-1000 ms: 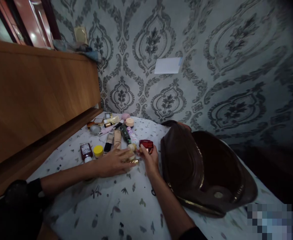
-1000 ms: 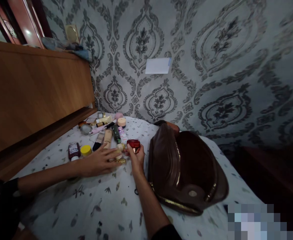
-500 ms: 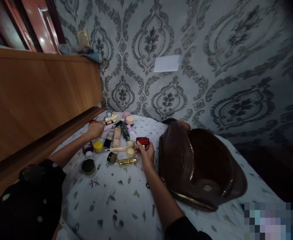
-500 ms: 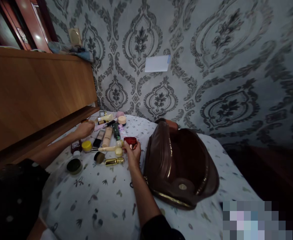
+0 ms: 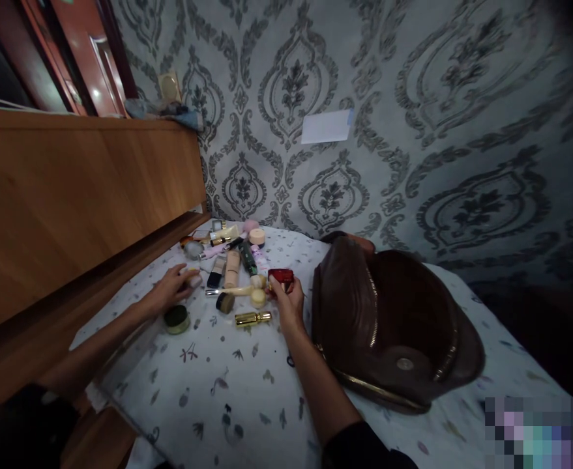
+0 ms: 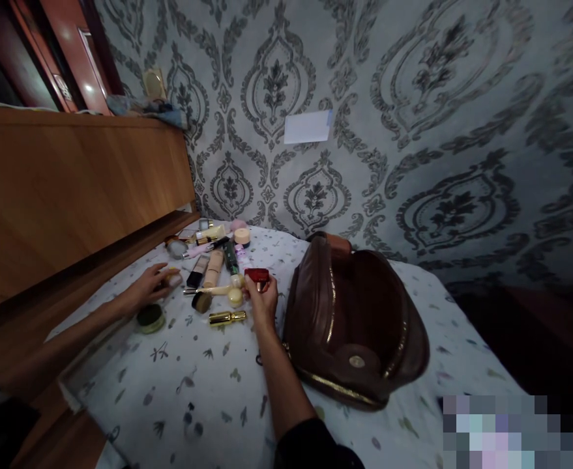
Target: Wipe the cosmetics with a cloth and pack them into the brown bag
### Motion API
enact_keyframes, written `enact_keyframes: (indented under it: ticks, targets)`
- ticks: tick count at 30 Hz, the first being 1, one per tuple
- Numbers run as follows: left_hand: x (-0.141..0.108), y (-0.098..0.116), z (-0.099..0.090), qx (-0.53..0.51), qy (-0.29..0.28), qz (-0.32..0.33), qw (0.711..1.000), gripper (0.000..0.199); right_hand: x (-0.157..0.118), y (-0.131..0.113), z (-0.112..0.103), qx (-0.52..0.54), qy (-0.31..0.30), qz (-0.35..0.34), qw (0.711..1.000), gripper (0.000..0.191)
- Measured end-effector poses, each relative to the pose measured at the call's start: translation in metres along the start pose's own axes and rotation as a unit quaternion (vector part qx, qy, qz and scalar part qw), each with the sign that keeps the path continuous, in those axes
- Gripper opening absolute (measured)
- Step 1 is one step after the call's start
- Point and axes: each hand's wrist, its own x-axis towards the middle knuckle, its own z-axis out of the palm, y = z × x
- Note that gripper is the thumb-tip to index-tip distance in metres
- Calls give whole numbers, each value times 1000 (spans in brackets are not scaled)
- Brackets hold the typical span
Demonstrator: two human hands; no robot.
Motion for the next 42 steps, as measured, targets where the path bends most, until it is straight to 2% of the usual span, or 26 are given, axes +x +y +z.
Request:
enact_keyframes:
  ticks: [6, 10, 13, 19, 21, 23, 26, 29, 31, 32, 34, 36, 39, 42]
  targets:
    - [58, -20, -11, 21, -5, 36, 999, 36, -1, -2, 0, 5, -1, 5, 1000, 55]
    - [75, -22, -19, 71, 4, 9, 997, 39, -1, -2, 0, 6, -1, 5, 1000, 54]
    - [78, -13, -19, 114, 16, 2, 993, 38, -1, -2, 0, 7, -4, 3, 1000, 53]
    - [92, 19, -1, 139, 10, 55, 989, 25, -1, -1, 0, 5, -5, -2, 1000, 52]
    - [101, 25, -4, 136, 23, 51, 989, 23, 0, 0, -1, 3, -5, -3, 1000, 53]
    - [106, 28, -18, 130, 48, 38, 990, 22, 1, 2, -1, -1, -4, -2, 1000, 54]
    - [92, 33, -49, 111, 95, 18, 989, 21, 2, 3, -1, -6, -1, -3, 1000, 55]
    - [39, 49, -67, 74, 91, 60, 991, 22, 2, 2, -1, -4, -3, -8, 1000, 54]
    - [-8, 61, -60, 45, 56, 124, 990, 23, 1, 1, 0, 0, -5, -11, 1000, 53]
    - [-29, 66, -52, 21, 27, 193, 981, 25, 1, 1, 0, 2, -6, -11, 1000, 53]
    - [-57, 67, -32, 55, -11, 271, 961, 29, 0, 1, 0, 4, -8, -10, 1000, 54]
    - [-57, 58, -16, 119, 13, 298, 947, 23, 0, 2, 0, 6, -7, -9, 1000, 54]
    - [-21, 40, -8, 166, 97, 224, 956, 23, 0, 1, 0, 7, -1, -9, 1000, 54]
    - [10, 48, -7, 164, 147, 194, 956, 21, 0, 0, 0, 9, 2, -12, 1000, 53]
